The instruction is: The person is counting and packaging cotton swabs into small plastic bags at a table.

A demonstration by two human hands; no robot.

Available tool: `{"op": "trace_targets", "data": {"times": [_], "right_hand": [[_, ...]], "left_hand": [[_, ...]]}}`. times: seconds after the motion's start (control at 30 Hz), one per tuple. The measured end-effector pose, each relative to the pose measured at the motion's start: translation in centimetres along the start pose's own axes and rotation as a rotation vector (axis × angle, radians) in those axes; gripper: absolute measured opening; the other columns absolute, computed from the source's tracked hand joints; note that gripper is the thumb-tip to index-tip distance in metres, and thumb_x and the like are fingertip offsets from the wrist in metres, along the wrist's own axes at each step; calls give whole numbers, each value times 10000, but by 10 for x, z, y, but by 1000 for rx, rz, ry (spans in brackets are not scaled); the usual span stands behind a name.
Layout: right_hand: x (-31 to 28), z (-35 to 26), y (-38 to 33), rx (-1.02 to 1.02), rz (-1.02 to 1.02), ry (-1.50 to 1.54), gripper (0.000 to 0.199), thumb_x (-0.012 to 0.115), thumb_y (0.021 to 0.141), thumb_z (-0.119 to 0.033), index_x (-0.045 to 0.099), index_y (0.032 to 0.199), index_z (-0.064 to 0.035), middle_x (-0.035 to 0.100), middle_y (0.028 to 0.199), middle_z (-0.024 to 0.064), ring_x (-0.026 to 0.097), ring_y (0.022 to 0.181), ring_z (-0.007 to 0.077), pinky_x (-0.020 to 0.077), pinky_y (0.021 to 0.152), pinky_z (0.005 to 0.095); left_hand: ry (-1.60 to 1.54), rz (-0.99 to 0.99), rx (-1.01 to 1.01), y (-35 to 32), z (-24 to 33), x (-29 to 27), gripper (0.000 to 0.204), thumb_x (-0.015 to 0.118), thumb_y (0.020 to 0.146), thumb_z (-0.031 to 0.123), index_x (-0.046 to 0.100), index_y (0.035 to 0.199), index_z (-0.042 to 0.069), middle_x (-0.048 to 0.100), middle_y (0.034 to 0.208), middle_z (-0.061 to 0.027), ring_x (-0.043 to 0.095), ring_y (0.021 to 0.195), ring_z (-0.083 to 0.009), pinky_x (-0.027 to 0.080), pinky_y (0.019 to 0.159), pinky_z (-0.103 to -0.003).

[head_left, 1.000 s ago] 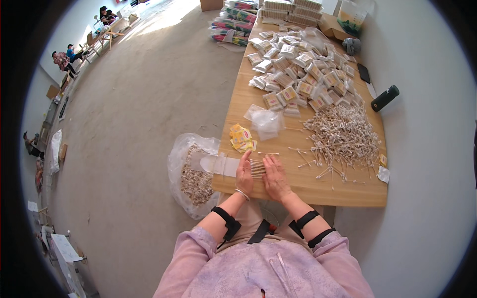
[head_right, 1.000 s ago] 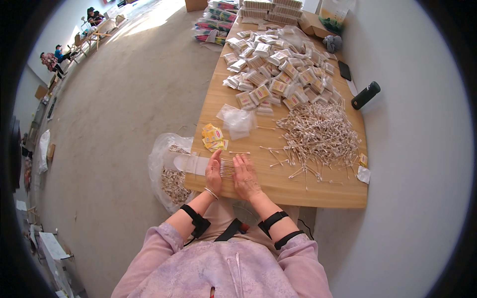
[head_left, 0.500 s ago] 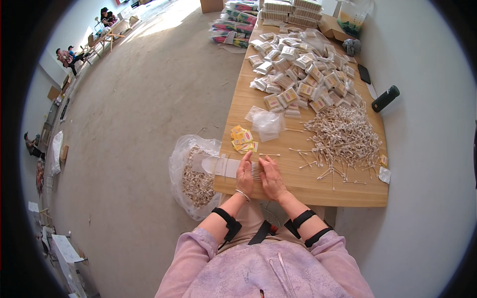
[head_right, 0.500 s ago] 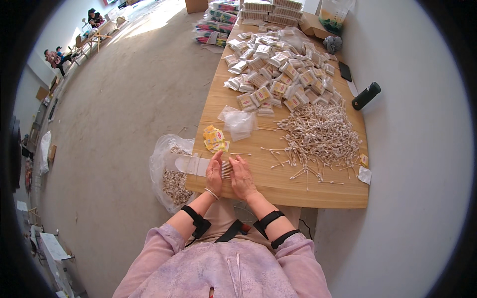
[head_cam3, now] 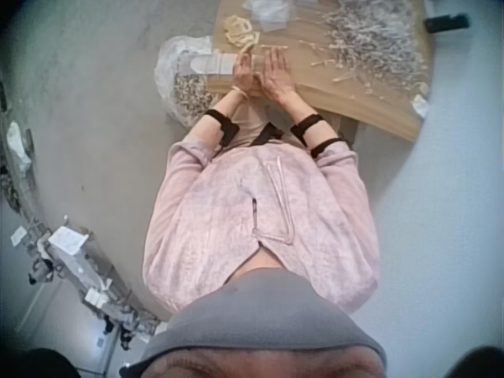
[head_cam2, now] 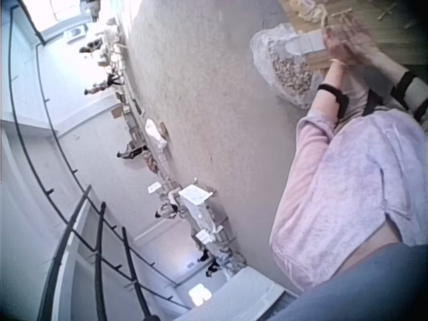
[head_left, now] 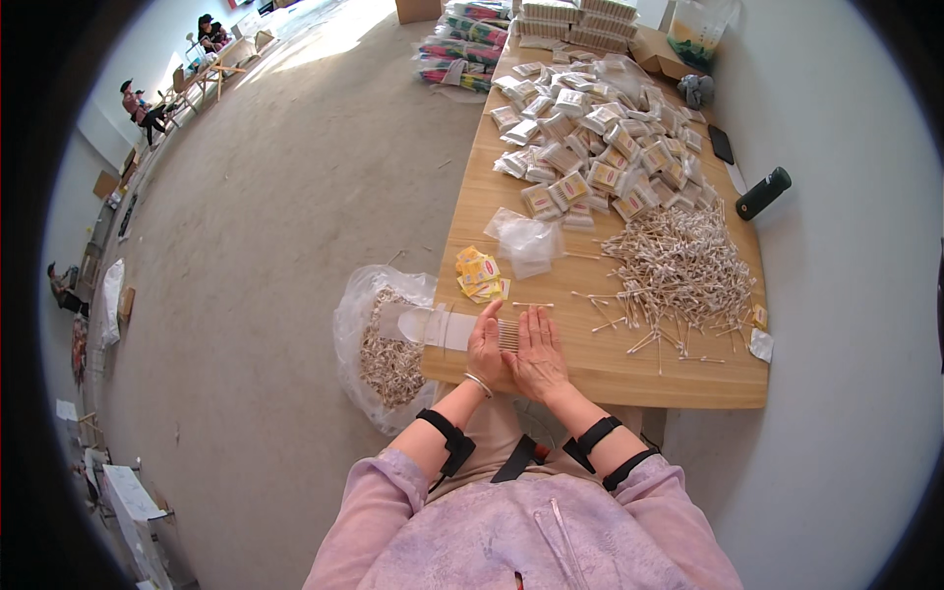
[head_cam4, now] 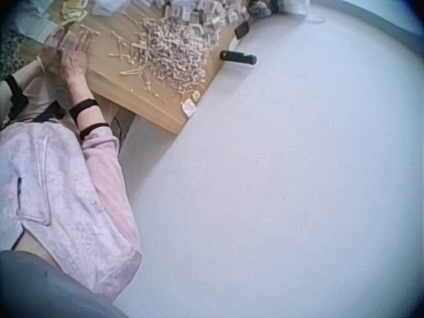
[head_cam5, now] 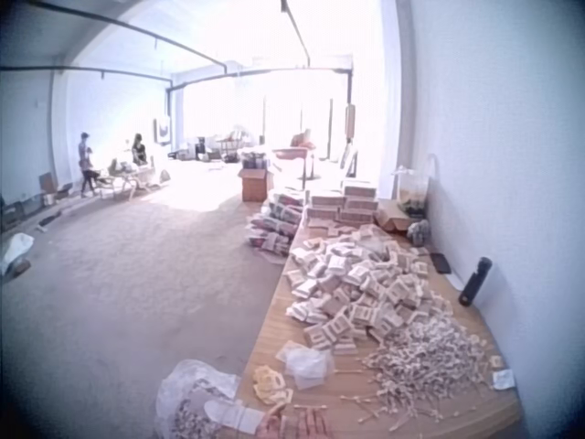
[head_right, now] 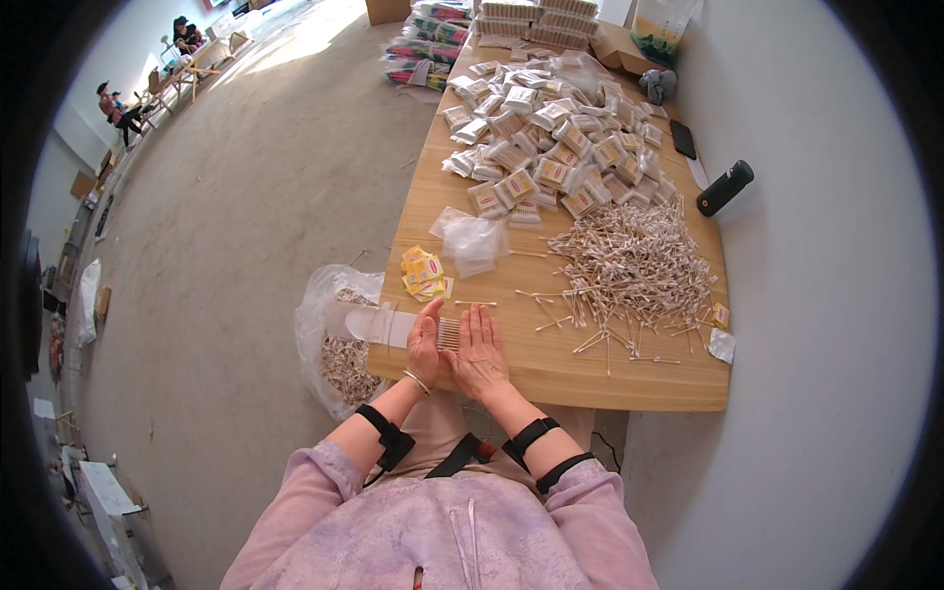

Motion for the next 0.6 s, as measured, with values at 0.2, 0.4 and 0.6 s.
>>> {"op": "trace_targets", "data": {"times": [0.2,0.4,0.6], "right_hand": [[-13,8,-6,-23,27,52,849,495,859,-493,166,1407,65,128,1487,235,69,1405,326,58,1136,434],[-2,-1,-12,-105,-99,-105,896,475,839,-554,168,1408,65,129,1486,239,72,1402,341,55,1136,431],[-3,-8,-11,-109,-115,-51,932,489,819,-573,162,1406,73,124,1483,250,70,1402,338,43,1137,428]], "left_hand": [[-108,22,-37,-2,-2,-1,504,352,992,359,431,1293,-38,467,1310,-133,403,1239,-185,273,1068,-303],[-50,-31,-47,-2,7,6,524,349,990,373,423,1296,-46,465,1307,-139,400,1243,-185,265,1073,-299],[-238,-44,-69,6,-5,-6,468,355,996,324,441,1287,-32,447,1335,-115,379,1259,-183,273,1071,-314]]}}
Point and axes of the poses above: each hand's wrist, its own y-axis towards the middle knuckle, its own x-axis out of the palm, z = x × y, the point moved 9 cm from there along y, towards the middle knuckle
